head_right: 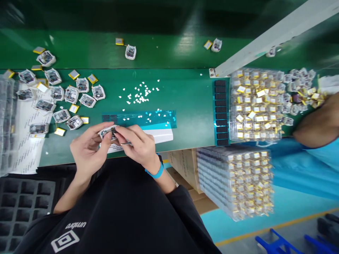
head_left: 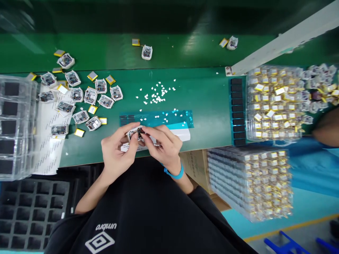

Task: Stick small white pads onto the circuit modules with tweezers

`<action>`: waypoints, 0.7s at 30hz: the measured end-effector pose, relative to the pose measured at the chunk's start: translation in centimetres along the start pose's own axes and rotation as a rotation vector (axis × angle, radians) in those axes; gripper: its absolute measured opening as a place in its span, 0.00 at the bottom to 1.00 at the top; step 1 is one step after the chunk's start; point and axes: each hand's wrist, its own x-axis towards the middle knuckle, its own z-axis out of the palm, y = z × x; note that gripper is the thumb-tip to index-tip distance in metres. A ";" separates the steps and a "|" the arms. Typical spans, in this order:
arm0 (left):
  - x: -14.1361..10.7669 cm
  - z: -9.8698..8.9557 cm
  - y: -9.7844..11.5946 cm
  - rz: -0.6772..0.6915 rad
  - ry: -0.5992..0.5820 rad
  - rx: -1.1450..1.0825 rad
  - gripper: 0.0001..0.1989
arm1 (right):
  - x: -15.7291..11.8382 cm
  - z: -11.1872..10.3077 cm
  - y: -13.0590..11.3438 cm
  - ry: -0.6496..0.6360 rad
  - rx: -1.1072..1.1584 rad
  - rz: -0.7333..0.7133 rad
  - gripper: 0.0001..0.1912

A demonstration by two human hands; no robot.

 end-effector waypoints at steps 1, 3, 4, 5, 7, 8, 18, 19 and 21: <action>-0.1 -0.1 0.0 0.009 0.005 0.023 0.11 | -0.1 0.0 0.0 -0.015 -0.042 -0.033 0.07; -0.1 -0.3 -0.1 0.025 0.002 0.106 0.12 | -0.2 0.0 0.2 -0.058 -0.122 -0.097 0.10; -0.1 -0.4 -0.1 0.030 -0.006 0.154 0.12 | -0.3 -0.1 0.3 -0.092 -0.160 -0.124 0.13; 0.0 -0.5 -0.1 0.032 -0.016 0.196 0.12 | -0.3 -0.1 0.5 -0.134 -0.191 -0.144 0.15; 0.1 -0.6 -0.3 0.016 -0.034 0.242 0.11 | -0.5 -0.2 0.9 -0.234 -0.190 -0.147 0.17; 0.2 -0.6 -0.4 -0.002 -0.042 0.239 0.10 | -0.5 -0.2 1.1 -0.275 -0.139 -0.127 0.16; 0.8 -1.1 -1.0 -0.270 -0.280 -0.156 0.04 | -0.2 -0.3 1.4 -0.125 0.341 0.156 0.04; 0.9 -1.1 -1.0 -0.298 -0.294 -0.214 0.04 | -0.2 -0.3 1.3 -0.102 0.328 0.143 0.05; 1.1 -1.0 -1.0 -0.340 -0.297 -0.310 0.04 | -0.5 -0.4 1.4 -0.089 0.268 0.069 0.08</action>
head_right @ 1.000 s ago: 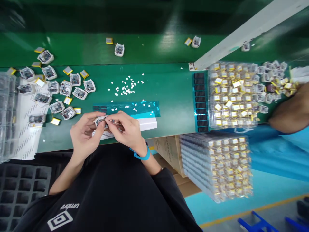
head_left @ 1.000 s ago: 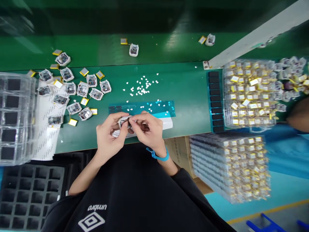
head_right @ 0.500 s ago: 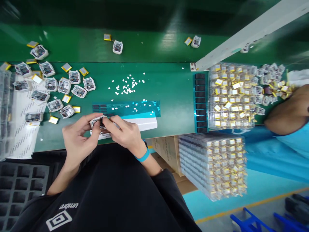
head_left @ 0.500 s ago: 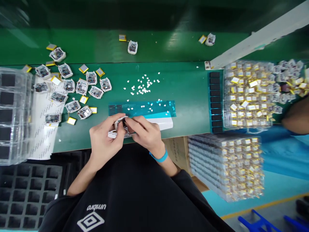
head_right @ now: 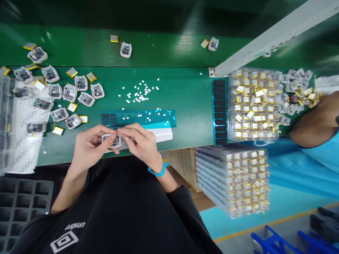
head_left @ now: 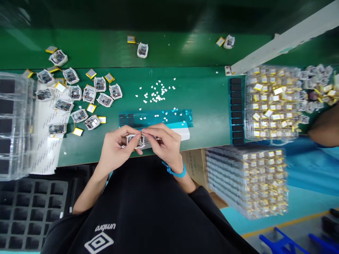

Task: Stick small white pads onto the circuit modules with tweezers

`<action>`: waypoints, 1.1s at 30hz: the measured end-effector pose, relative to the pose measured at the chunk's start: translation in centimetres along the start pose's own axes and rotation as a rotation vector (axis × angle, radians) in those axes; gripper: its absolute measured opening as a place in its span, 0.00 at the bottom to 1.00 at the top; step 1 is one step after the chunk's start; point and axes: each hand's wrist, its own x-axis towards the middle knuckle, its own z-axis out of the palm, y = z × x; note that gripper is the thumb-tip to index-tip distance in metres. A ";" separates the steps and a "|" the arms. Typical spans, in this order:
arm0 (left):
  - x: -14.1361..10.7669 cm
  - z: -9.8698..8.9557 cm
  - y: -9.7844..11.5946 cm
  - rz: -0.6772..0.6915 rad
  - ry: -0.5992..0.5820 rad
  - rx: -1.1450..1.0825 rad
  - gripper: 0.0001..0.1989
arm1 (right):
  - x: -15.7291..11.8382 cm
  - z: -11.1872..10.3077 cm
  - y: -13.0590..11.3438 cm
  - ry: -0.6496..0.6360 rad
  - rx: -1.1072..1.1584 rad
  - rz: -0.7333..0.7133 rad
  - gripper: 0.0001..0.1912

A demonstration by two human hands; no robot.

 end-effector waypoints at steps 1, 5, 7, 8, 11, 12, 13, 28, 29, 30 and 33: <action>0.1 0.0 0.0 -0.010 -0.003 -0.038 0.04 | -0.2 -0.1 0.0 -0.014 -0.055 -0.045 0.11; 0.3 0.3 0.1 -0.053 -0.006 -0.101 0.06 | -0.5 -0.4 0.3 -0.061 -0.328 -0.131 0.16; 0.3 0.4 0.2 -0.066 0.011 -0.108 0.08 | -0.2 -0.6 0.5 -0.049 -0.405 -0.072 0.18; 0.3 0.4 0.2 -0.070 0.021 -0.110 0.09 | 0.0 -0.8 0.6 -0.051 -0.422 -0.037 0.20; 0.2 0.4 0.3 -0.070 0.016 -0.118 0.09 | 0.5 -1.3 0.8 -0.145 -0.425 -0.042 0.22; 0.1 0.4 0.2 -0.069 0.001 -0.121 0.09 | 0.5 -1.5 0.9 -0.197 -0.424 -0.081 0.22; 0.0 0.5 0.1 -0.063 -0.009 -0.121 0.09 | 0.5 -1.7 1.0 -0.245 -0.430 -0.122 0.22; -1.0 1.8 -0.7 0.106 0.091 0.338 0.08 | 0.1 -2.4 -1.2 -0.513 -0.616 -0.208 0.17; -1.0 1.9 -0.8 0.110 0.089 0.319 0.08 | 0.3 -2.5 -1.6 -0.537 -0.635 -0.194 0.17; -1.1 1.9 -1.0 0.114 0.094 0.287 0.07 | 0.4 -2.7 -1.9 -0.556 -0.641 -0.182 0.17; -1.3 2.0 -1.5 0.153 0.145 0.175 0.05 | 0.9 -3.2 -2.3 -0.563 -0.522 -0.118 0.21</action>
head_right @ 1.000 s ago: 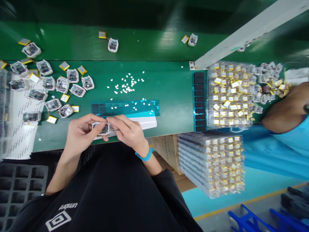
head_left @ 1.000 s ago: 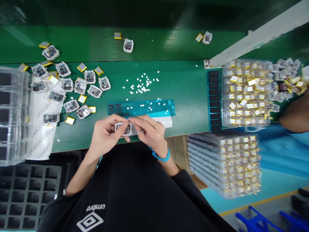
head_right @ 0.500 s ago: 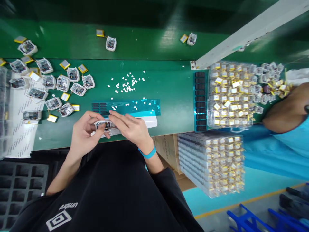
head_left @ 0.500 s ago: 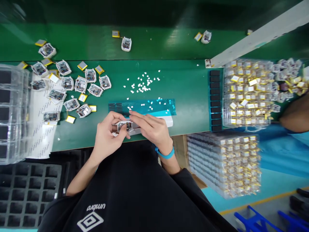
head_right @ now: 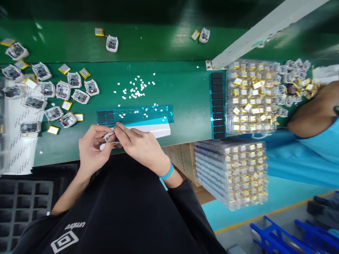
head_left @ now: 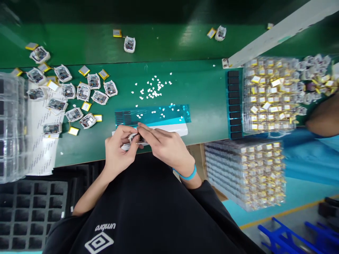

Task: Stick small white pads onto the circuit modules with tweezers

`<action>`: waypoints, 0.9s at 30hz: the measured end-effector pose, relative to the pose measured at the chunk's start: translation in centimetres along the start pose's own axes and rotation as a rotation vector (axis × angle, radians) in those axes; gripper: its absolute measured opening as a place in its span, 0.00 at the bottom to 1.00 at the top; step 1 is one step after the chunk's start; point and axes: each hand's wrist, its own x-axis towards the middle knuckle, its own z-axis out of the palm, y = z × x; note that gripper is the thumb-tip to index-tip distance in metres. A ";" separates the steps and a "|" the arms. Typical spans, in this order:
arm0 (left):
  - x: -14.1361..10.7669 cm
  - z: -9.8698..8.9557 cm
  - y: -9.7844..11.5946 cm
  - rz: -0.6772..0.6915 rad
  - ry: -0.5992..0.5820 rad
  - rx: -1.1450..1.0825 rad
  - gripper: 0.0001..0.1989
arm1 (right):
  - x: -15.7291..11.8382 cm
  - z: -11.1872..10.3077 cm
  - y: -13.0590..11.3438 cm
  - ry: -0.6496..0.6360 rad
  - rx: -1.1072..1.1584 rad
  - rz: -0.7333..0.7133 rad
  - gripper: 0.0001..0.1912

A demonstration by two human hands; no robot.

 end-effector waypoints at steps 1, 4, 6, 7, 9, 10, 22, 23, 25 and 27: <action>-0.1 0.0 -0.1 0.024 0.027 -0.032 0.05 | 0.0 -0.2 0.1 0.007 0.104 0.007 0.22; -0.5 -0.1 -0.2 0.095 0.075 -0.102 0.06 | 0.3 -0.3 0.6 0.016 0.512 0.083 0.22; -0.6 -0.2 -0.1 0.120 0.071 -0.114 0.05 | 0.6 -0.2 0.5 0.019 0.733 0.182 0.18; -0.7 -0.3 -0.1 0.126 0.063 -0.108 0.05 | 0.7 0.0 0.4 0.025 0.803 0.240 0.17; -0.8 -0.3 0.0 0.127 0.048 -0.079 0.04 | 1.1 0.3 -0.1 0.052 0.878 0.332 0.18; -0.9 -0.3 0.0 0.121 0.042 -0.061 0.04 | 1.2 0.5 -0.4 0.070 0.891 0.368 0.18; -0.6 -0.9 1.0 0.106 0.001 0.168 0.07 | 0.3 1.1 0.4 0.326 0.396 0.013 0.14; -0.5 -1.0 1.1 0.095 -0.011 0.169 0.07 | 0.2 1.2 0.4 0.334 0.343 -0.015 0.16; -0.5 -1.0 1.2 0.073 -0.018 0.145 0.08 | -0.1 1.4 0.5 0.339 0.264 -0.040 0.19; -0.5 -0.9 1.1 0.068 0.002 0.114 0.07 | -0.4 1.4 0.4 0.323 0.213 -0.035 0.21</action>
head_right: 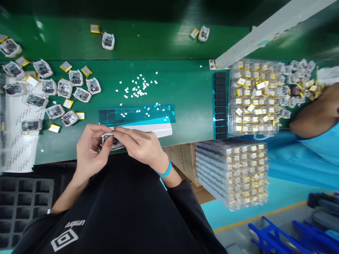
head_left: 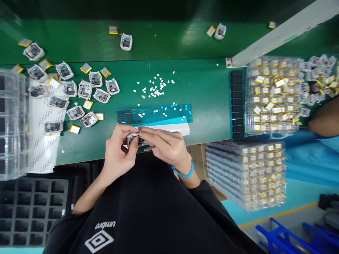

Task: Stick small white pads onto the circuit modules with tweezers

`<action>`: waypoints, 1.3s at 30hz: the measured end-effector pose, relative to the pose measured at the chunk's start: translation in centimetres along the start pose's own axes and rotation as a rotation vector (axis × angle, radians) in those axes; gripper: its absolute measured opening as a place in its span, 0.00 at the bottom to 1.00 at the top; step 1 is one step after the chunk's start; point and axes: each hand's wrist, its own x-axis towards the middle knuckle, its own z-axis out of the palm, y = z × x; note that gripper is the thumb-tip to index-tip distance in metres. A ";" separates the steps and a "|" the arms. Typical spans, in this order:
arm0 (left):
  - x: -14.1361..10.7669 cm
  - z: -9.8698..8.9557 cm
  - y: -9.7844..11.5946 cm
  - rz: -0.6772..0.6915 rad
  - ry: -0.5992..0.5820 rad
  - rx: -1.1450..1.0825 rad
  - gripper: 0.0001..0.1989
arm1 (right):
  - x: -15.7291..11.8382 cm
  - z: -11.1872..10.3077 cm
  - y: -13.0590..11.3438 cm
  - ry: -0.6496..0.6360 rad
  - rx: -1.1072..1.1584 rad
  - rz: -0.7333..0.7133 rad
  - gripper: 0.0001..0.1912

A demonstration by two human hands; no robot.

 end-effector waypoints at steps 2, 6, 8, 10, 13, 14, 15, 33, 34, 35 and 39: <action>-0.2 0.3 -0.2 0.006 0.040 -0.019 0.03 | -0.3 -0.2 -0.1 -0.022 -0.041 -0.008 0.22; -0.7 0.8 -0.6 -0.002 0.098 -0.035 0.04 | -0.5 -0.8 -0.2 -0.065 -0.105 -0.060 0.22; -0.9 0.8 -0.7 -0.013 0.092 -0.042 0.04 | -0.5 -1.0 -0.1 -0.054 -0.126 -0.091 0.21; -0.9 0.7 -0.6 -0.011 0.071 -0.036 0.03 | -0.5 -1.0 -0.1 -0.011 -0.170 -0.123 0.19; -0.8 0.3 -0.2 0.019 0.030 0.026 0.04 | -0.2 -0.8 -0.1 0.026 -0.226 -0.123 0.14; -0.7 0.2 0.0 0.033 0.018 0.051 0.05 | -0.1 -0.8 -0.1 0.017 -0.230 -0.113 0.14; -0.7 0.1 0.1 0.044 0.010 0.069 0.06 | -0.1 -0.8 -0.1 0.002 -0.228 -0.109 0.15; -0.9 0.5 0.0 0.102 0.042 0.058 0.08 | 0.3 -0.8 -0.2 0.080 0.252 0.093 0.11; -0.9 0.5 0.1 0.100 0.032 0.069 0.09 | 0.4 -0.9 -0.4 0.063 0.215 0.078 0.09; -0.8 0.4 0.2 0.100 0.020 0.080 0.09 | 0.5 -1.0 -0.5 0.040 0.180 0.068 0.09; -0.6 0.2 0.7 0.105 -0.019 0.127 0.10 | 0.4 -1.6 -0.5 -0.059 0.051 0.046 0.12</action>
